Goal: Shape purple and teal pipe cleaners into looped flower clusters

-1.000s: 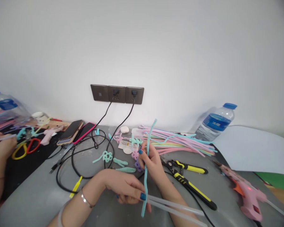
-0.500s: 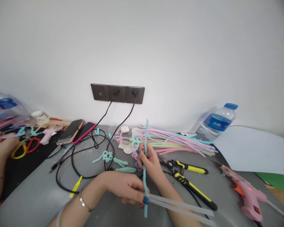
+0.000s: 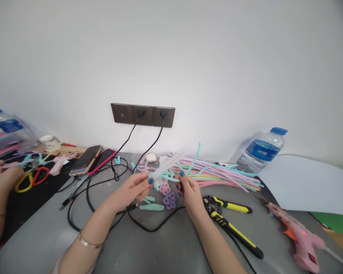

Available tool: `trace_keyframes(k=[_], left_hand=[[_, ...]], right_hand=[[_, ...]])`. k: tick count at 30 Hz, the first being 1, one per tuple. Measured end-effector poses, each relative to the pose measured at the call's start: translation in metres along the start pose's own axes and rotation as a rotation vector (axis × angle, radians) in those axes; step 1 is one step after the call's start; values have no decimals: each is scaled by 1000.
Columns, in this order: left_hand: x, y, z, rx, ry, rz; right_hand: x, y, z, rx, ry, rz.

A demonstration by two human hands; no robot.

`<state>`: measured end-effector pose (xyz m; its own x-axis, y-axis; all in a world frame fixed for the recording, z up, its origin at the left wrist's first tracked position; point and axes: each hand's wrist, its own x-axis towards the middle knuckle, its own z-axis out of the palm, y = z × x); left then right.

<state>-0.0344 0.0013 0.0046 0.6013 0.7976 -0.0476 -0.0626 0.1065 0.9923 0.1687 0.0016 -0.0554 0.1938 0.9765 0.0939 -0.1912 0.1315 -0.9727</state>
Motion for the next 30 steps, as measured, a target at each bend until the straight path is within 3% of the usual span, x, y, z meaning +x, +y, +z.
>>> trace_keyframes(k=[3, 6, 8, 11, 15, 20, 22, 24, 27, 30], left_hand=[[5, -1, -9, 156, 185, 56], [9, -1, -12, 402, 292, 82], [11, -3, -10, 610, 322, 91], [10, -6, -2, 860, 292, 54], [3, -5, 14, 922, 56, -9], [-11, 13, 26, 756, -505, -103], [-13, 19, 28, 650, -751, -158], [-13, 21, 29, 555, -909, -165], [-11, 19, 30, 454, -996, -149], [-10, 18, 27, 409, -952, -157]], right_hand=[[-5, -7, -1, -179, -13, -178], [-11, -19, -4, -314, -115, -441], [-15, -30, -6, -385, -257, -574], [-22, -51, -6, -543, -540, -633], [-32, -87, -7, -692, -771, -567], [-36, -122, -20, -585, -916, -419], [-33, -123, -25, -504, -956, -360], [-29, -115, -27, -429, -964, -280], [-23, -92, -19, -309, -865, -162], [-20, -62, -4, -241, -729, -69]])
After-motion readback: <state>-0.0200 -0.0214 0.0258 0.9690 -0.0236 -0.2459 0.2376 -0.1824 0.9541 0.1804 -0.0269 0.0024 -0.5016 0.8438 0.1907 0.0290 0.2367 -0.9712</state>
